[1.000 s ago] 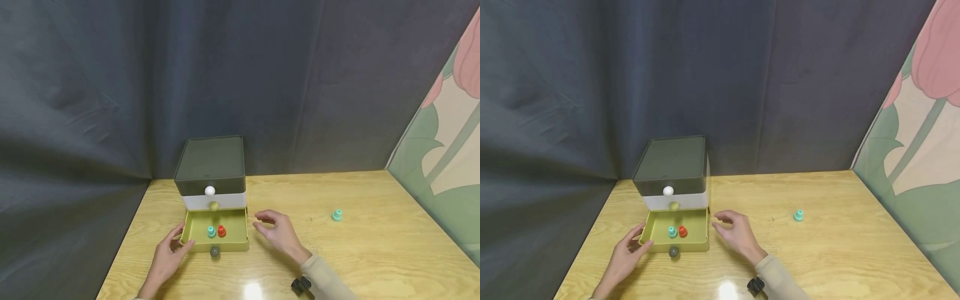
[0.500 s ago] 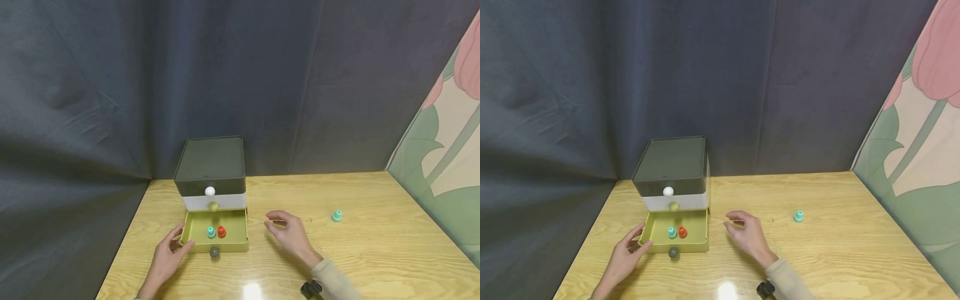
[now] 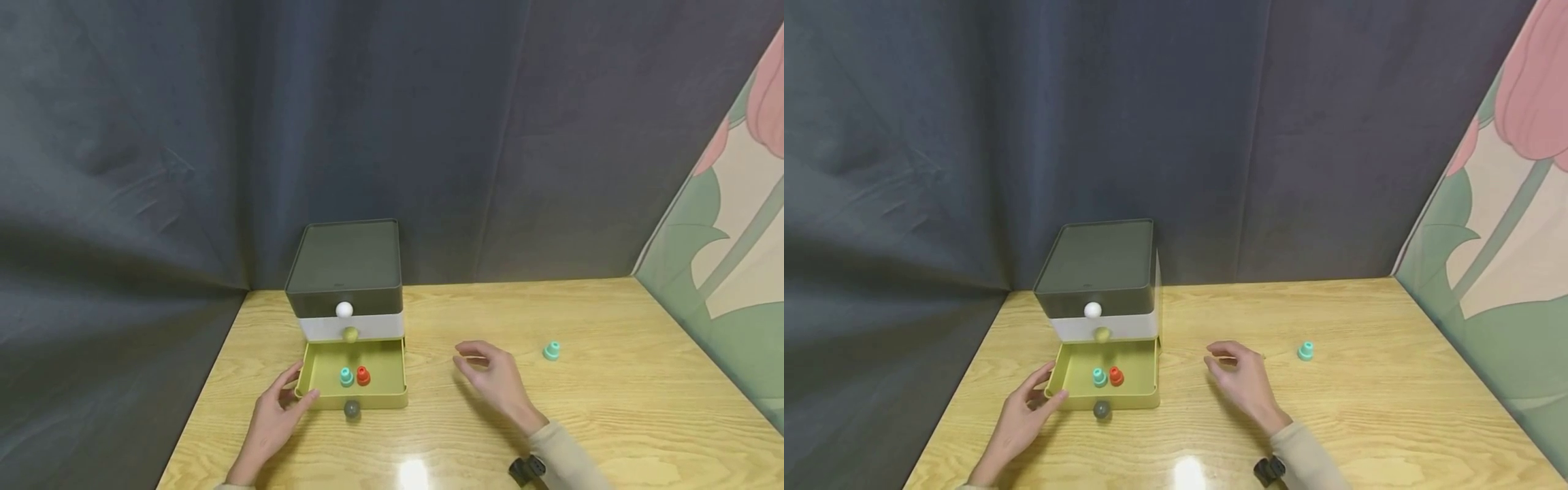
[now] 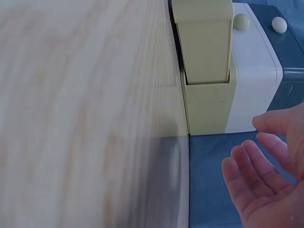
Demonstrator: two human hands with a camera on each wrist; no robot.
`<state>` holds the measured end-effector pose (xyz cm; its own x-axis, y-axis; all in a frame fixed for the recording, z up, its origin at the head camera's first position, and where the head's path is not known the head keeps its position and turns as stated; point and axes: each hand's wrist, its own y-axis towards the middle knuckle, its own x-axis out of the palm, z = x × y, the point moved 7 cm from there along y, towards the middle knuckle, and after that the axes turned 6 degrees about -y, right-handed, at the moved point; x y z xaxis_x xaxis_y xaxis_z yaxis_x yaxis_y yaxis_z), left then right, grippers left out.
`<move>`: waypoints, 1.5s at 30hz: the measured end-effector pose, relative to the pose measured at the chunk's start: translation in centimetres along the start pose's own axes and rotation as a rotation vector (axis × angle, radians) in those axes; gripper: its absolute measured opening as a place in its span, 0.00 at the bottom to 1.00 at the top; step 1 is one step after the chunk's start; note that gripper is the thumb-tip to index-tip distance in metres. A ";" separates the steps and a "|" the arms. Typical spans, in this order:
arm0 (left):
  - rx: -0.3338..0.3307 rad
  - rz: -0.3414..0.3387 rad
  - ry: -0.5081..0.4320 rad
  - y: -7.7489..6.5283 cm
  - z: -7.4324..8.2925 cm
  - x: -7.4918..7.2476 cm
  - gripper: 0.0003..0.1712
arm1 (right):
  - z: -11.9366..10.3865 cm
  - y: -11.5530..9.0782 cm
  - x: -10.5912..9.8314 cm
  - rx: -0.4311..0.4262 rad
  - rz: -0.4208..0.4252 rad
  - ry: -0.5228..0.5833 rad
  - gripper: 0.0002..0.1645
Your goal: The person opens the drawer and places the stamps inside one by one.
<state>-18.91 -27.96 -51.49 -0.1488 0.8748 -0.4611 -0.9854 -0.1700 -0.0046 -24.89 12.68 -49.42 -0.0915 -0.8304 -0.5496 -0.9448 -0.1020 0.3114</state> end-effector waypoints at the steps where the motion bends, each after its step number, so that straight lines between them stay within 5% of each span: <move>1: 0.004 0.001 0.000 0.0 0.0 0.0 0.41 | 0.1 0.0 -0.1 0.005 0.001 0.000 0.14; 14: 0.034 -0.003 -0.014 0.2 0.2 0.0 0.42 | 1.1 0.5 -3.0 0.022 0.027 -0.106 0.13; 31: 0.025 0.000 0.001 0.2 0.3 -0.1 0.42 | 4.8 0.5 -8.5 0.196 0.030 -0.141 0.20; 45: 0.024 0.000 -0.014 0.2 -0.1 0.0 0.42 | 7.9 0.2 -12.3 0.253 0.076 -0.270 0.22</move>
<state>-19.08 -28.04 -51.53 -0.1493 0.8809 -0.4490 -0.9872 -0.1587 0.0169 -26.43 27.18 -48.73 -0.2118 -0.6527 -0.7274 -0.9770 0.1211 0.1758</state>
